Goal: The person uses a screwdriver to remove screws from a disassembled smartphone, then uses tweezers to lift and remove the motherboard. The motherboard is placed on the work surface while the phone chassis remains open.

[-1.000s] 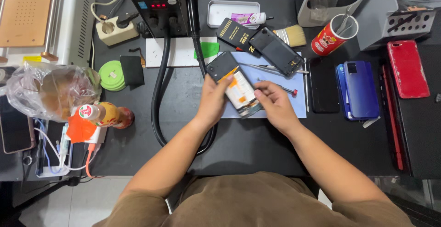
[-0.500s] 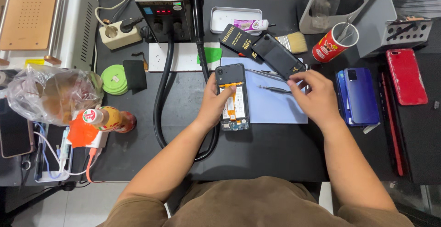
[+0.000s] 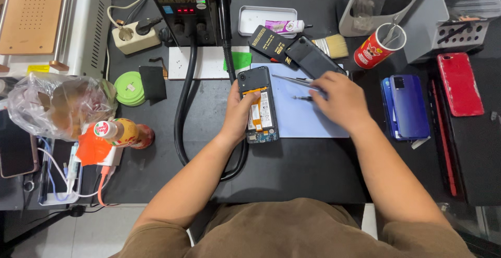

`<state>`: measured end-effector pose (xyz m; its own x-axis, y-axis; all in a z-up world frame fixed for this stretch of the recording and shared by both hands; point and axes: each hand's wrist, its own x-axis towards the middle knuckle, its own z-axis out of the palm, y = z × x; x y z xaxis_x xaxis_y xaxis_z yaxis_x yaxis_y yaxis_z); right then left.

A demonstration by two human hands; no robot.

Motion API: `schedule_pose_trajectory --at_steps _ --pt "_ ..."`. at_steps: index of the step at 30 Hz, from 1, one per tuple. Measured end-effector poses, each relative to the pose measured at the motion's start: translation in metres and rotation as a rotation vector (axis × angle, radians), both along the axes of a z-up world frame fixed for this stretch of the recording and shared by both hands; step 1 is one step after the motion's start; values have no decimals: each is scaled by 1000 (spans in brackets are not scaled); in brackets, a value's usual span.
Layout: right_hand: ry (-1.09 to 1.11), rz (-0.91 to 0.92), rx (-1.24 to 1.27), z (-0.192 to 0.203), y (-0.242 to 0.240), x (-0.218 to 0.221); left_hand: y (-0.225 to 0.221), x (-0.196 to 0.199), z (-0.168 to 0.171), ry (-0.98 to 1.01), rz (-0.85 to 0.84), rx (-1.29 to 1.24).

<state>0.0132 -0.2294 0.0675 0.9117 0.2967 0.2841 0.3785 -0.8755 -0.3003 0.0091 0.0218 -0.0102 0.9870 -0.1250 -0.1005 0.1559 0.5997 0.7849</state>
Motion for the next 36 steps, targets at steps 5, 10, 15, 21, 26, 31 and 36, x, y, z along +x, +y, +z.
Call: schedule_pose_trajectory --at_steps 5,10,15,21,26,31,36 --pt "-133 88 -218 -23 12 21 -3 -1 -4 -63 -9 72" --pt "-137 92 -234 -29 18 27 -4 -2 -7 -147 -14 184" --pt "-103 89 -220 -25 22 28 -5 -3 -4 -163 -26 222" --pt "-16 90 -220 -27 28 33 -5 -3 -4 -140 -52 190" --pt "-84 184 -171 -34 35 32 -5 -3 -5 -145 -32 189" --pt "-84 176 -27 -30 39 30 -5 -2 -6 -124 -46 210" --pt "-74 122 270 -32 31 36 -6 -1 -5 -132 -40 195"
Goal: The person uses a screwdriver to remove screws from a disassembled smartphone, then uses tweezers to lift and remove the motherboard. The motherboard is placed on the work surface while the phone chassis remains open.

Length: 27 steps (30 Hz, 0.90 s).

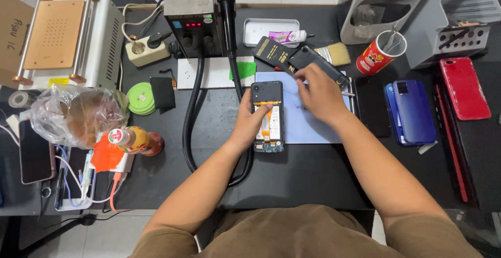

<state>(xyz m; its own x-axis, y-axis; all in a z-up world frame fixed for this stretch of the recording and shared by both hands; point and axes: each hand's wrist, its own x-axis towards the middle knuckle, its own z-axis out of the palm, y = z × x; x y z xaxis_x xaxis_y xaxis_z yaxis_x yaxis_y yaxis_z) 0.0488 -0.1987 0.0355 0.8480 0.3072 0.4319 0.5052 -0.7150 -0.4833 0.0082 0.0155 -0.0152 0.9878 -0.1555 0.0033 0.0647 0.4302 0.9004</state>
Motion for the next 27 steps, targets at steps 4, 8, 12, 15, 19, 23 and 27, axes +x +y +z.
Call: schedule_pose_trajectory --at_steps 4,8,12,15,19,23,27 --pt "231 -26 563 -19 -17 8 1 0 0 5 19 51" --pt "454 119 1254 -30 -34 9 1 1 -3 13 35 41" --pt "484 142 1421 -30 -34 -4 1 4 -9 -12 45 32" --pt "450 143 1365 -37 -26 -16 1 5 -12 -19 47 44" --pt "345 125 1246 -57 -17 -31 1 5 -16 -46 43 58" --pt "404 63 1293 -69 -19 -36 -2 5 -13 -112 58 80" --pt "420 137 1456 -65 -19 -35 -9 -3 -2 -55 62 74"
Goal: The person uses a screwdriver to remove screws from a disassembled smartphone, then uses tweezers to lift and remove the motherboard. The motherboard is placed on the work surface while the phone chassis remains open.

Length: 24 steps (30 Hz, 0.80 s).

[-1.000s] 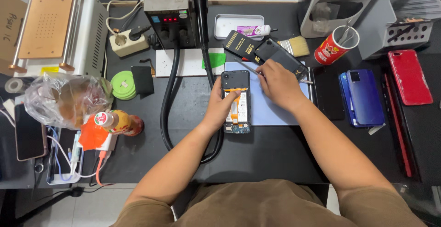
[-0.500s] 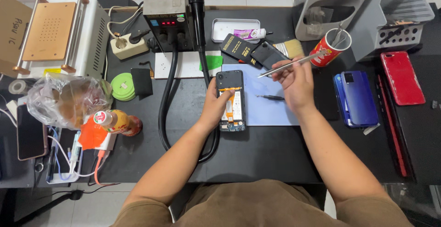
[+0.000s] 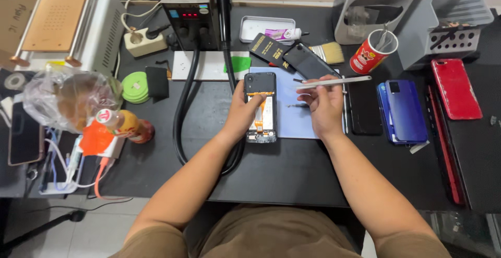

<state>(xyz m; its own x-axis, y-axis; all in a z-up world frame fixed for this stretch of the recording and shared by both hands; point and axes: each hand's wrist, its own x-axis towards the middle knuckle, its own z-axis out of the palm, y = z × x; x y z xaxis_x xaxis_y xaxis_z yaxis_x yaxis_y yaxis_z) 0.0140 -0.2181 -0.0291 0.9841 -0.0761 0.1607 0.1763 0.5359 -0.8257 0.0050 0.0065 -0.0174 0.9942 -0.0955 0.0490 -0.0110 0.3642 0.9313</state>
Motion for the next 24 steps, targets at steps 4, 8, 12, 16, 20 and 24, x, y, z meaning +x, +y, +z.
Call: schedule_pose_trajectory --at_steps 4,8,12,16,20,24 --pt "-65 10 -30 13 1 -3 -10 8 17 -43 -19 120" --pt "-212 -18 -230 6 5 -6 -17 13 17 -71 -36 229" --pt "-174 -53 -209 -4 4 -2 -14 11 17 -169 -119 293" --pt "-190 -89 -196 -4 3 -1 -12 9 23 -80 -229 250" --pt "-137 -74 -214 -3 5 -1 -13 10 18 -88 -132 315" --pt "-196 -65 -282 -3 8 -4 -11 15 10 -126 -86 280"
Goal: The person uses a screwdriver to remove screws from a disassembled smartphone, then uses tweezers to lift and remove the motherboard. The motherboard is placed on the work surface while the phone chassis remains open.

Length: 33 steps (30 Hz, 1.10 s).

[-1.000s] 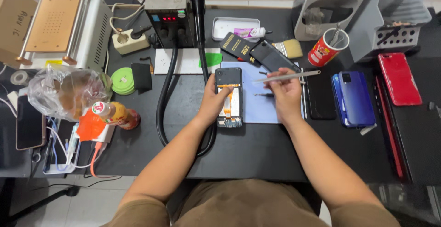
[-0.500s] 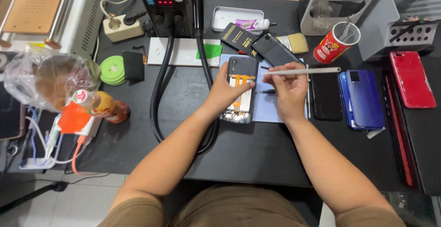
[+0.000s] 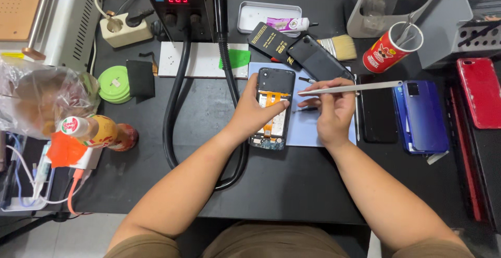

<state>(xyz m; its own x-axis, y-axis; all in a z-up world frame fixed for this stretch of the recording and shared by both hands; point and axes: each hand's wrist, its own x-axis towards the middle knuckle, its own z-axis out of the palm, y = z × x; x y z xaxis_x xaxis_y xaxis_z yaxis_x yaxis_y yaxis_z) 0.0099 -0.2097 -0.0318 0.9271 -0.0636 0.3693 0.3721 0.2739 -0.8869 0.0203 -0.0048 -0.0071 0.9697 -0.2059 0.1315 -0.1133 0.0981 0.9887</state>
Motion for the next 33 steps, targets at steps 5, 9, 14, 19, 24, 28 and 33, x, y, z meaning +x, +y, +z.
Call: schedule_pose_trajectory --at_steps 5,9,14,19,24,28,33 --pt "-19 -6 -41 0 2 -3 -1 -1 -4 22 -7 -33" --pt "-17 -28 -53 0 3 -3 -2 -2 -3 16 5 -19" --pt "-18 -32 -65 2 5 -4 -4 -3 -4 -12 -17 -37" --pt "-24 -37 -67 1 5 -2 -4 -2 -6 -23 -16 -14" --pt "-24 -27 -67 -1 5 -2 -4 -3 -5 -27 -16 0" --pt "-11 -29 -58 -1 5 -3 -4 -4 -2 -31 -4 29" --pt "-9 -34 -68 -1 5 -3 -2 -6 2 -53 7 91"
